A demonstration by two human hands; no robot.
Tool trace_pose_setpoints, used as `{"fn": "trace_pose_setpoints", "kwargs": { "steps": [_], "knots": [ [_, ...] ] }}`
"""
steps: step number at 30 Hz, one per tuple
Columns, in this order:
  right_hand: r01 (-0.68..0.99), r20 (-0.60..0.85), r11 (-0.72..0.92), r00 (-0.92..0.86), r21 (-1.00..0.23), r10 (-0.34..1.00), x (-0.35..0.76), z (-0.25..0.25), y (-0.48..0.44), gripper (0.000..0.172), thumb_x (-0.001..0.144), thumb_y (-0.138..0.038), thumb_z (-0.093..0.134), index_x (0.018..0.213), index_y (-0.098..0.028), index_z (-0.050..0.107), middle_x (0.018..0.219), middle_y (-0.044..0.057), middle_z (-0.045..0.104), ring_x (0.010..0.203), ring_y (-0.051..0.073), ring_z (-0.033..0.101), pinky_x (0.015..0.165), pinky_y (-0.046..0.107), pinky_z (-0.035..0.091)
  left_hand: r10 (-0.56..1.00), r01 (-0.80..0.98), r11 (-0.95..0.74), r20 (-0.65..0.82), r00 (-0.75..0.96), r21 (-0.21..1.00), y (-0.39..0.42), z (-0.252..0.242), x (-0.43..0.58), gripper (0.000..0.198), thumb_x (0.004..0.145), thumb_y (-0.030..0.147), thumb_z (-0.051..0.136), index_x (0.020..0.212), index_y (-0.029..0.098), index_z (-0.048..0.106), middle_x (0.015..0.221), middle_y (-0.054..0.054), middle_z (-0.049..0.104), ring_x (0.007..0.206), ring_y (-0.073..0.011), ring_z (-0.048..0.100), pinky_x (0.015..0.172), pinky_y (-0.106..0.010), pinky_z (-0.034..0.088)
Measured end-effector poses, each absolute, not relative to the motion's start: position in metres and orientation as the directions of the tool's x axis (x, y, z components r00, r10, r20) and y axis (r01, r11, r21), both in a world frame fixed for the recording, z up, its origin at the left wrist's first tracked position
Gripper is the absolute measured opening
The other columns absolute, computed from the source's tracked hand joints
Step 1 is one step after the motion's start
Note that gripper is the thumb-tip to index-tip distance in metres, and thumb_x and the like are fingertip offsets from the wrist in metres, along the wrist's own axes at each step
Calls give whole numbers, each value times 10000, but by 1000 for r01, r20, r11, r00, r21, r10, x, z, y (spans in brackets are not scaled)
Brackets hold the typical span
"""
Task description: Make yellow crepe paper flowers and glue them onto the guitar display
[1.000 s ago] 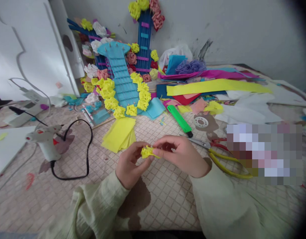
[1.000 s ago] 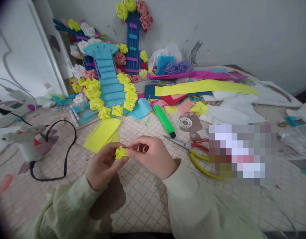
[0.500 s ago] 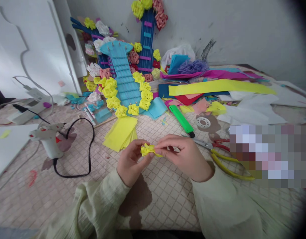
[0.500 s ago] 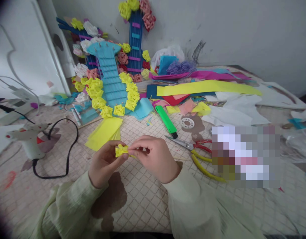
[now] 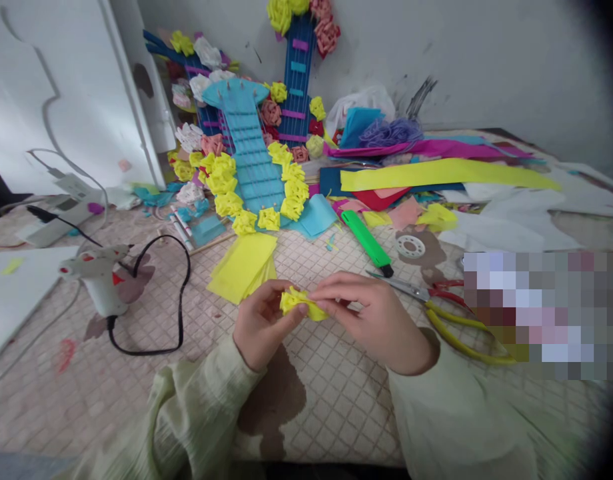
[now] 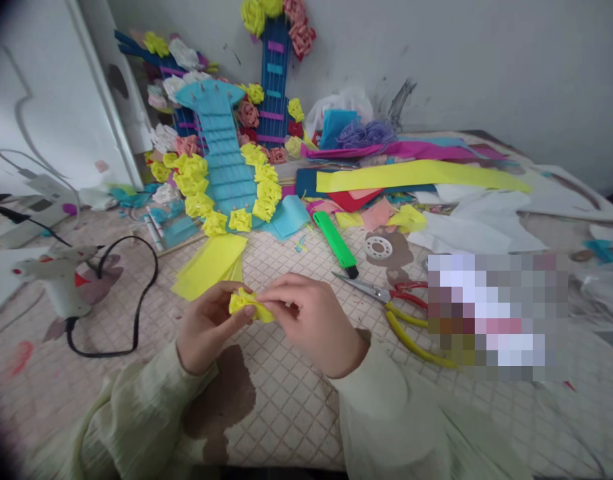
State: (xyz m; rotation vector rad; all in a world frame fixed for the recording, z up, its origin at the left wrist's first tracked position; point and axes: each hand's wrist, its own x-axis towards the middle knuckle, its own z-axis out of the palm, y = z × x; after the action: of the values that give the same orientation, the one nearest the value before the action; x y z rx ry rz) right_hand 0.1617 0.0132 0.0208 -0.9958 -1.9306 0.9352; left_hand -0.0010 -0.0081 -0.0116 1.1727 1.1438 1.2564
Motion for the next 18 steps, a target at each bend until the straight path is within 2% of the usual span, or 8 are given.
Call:
{"fn": "trace_pose_setpoints", "kwargs": {
  "steps": [13, 18],
  "knots": [
    [318, 212, 370, -436, -873, 875, 162, 19, 15, 204, 744, -88, 564, 805, -222, 705, 793, 16, 666, 697, 120, 607, 553, 217, 470, 999, -47, 3, -1, 48, 999, -7, -16, -3, 208, 670, 189, 666, 840, 136, 558, 729, -13, 587, 616, -92, 541, 557, -205, 452],
    [339, 217, 393, -454, -855, 864, 165, 22, 18, 201, 756, -93, 551, 825, -219, 691, 823, 19, 673, 745, 137, 609, 602, 245, 485, 999, -47, -42, 43, 32, 998, -7, -15, -3, 294, 668, 187, 666, 947, 157, 579, 808, -26, 587, 683, -108, 547, 594, -213, 461]
  ]
}}
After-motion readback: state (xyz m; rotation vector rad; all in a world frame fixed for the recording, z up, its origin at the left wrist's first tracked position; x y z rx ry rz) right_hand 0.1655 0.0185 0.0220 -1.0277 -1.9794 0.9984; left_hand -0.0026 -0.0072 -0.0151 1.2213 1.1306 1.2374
